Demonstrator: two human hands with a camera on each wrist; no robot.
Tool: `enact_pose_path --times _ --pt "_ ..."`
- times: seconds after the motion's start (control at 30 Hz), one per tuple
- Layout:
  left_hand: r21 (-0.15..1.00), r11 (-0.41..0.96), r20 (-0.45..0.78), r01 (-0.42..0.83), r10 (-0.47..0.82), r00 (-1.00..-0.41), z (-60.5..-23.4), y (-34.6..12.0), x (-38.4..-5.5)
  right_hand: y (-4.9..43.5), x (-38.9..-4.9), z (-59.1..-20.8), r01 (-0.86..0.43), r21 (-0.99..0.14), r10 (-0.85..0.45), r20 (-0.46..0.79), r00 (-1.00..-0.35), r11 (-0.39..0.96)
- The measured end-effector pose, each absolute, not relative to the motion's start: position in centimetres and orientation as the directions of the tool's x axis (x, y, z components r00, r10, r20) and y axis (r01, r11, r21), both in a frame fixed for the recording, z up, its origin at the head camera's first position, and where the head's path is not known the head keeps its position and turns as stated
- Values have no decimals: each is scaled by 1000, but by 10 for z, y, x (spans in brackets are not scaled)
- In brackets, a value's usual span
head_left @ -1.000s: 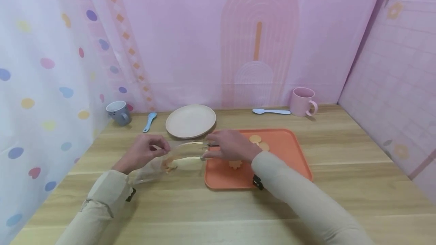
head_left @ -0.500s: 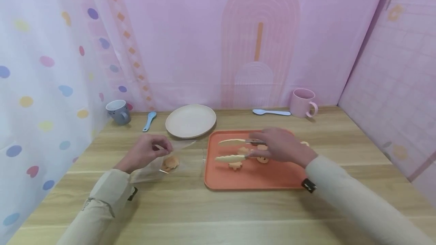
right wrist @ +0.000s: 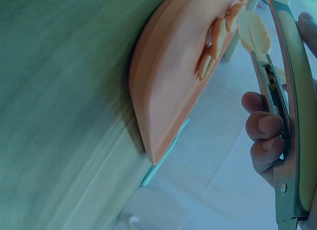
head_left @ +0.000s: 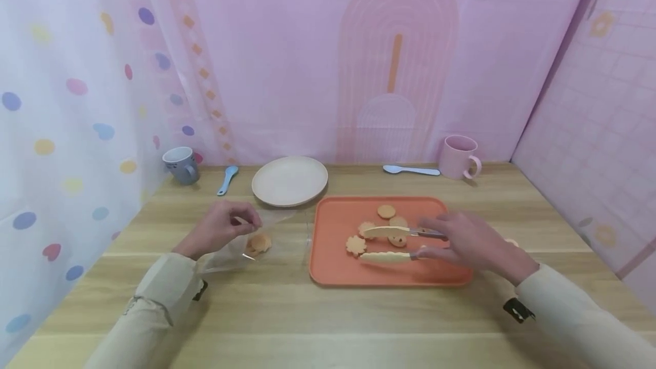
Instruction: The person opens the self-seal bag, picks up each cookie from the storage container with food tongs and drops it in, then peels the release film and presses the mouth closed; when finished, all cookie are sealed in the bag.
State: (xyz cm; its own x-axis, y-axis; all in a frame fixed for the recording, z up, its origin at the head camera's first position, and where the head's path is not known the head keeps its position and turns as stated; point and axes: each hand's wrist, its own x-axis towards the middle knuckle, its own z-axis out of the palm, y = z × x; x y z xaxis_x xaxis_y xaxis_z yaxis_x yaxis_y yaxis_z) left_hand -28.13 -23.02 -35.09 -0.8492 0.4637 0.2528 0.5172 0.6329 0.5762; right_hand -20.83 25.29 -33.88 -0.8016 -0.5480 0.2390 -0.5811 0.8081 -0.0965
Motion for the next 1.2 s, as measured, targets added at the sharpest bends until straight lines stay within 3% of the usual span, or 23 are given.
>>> enact_pose_path --times 0.4,0.6,0.97,1.2 --pt "589 623 254 515 462 -850 -354 -231 -277 251 -207 -341 -626 -83 -591 257 -765 775" --pt "595 629 241 501 454 -858 -357 -231 -277 249 -214 -338 -620 -115 -588 223 -778 776" --pt "591 637 224 494 459 -860 -355 -232 -277 290 -218 -330 -547 -84 -521 214 -826 833" --pt "603 637 203 480 459 -865 -350 -233 -277 311 -211 -331 -546 -51 -519 247 -818 836"
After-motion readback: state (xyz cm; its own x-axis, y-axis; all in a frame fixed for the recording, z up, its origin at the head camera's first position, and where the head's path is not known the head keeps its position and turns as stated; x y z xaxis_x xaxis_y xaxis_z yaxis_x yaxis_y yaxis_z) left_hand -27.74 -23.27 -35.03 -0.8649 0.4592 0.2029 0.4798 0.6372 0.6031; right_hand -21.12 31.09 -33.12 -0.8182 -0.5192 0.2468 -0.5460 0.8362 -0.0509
